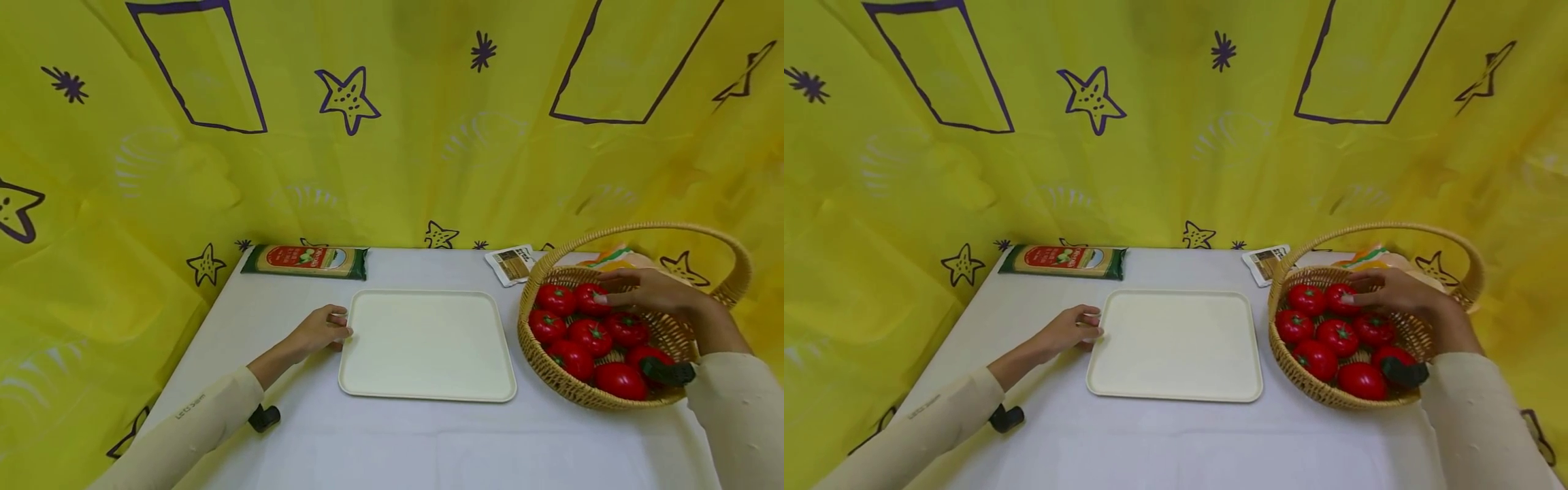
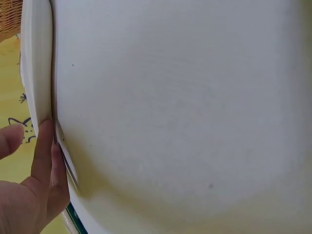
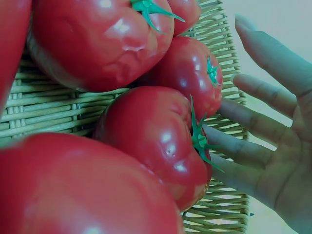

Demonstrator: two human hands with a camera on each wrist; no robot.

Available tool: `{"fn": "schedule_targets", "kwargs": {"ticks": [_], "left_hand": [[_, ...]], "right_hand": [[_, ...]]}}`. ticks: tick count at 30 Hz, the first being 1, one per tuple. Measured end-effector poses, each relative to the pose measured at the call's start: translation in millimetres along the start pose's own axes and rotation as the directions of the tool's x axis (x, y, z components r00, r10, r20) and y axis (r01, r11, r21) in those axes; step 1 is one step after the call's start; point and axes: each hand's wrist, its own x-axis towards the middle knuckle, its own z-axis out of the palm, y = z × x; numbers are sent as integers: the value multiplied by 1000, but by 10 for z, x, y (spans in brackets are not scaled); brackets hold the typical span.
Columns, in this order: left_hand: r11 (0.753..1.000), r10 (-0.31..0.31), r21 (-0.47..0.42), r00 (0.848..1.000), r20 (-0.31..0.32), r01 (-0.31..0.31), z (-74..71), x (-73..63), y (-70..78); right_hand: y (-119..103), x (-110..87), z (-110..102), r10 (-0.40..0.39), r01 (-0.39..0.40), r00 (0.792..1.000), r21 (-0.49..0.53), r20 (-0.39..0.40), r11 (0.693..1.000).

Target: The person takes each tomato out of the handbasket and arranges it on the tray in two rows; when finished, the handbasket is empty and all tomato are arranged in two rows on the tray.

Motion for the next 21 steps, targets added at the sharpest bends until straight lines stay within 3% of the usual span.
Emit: {"fn": "schedule_targets", "kwargs": {"ticks": [10, 21], "left_hand": [[999, 38, 15, 999, 23, -38, 4, -34, 29], [999, 13, 46, 1000, -2, -13, 24, 32, -17]], "right_hand": [[42, 70, 54, 4, -5, 1000, -21, -29, 1000], [-28, 47, 60, -4, -1, 999, -107, -48, 994]]}}
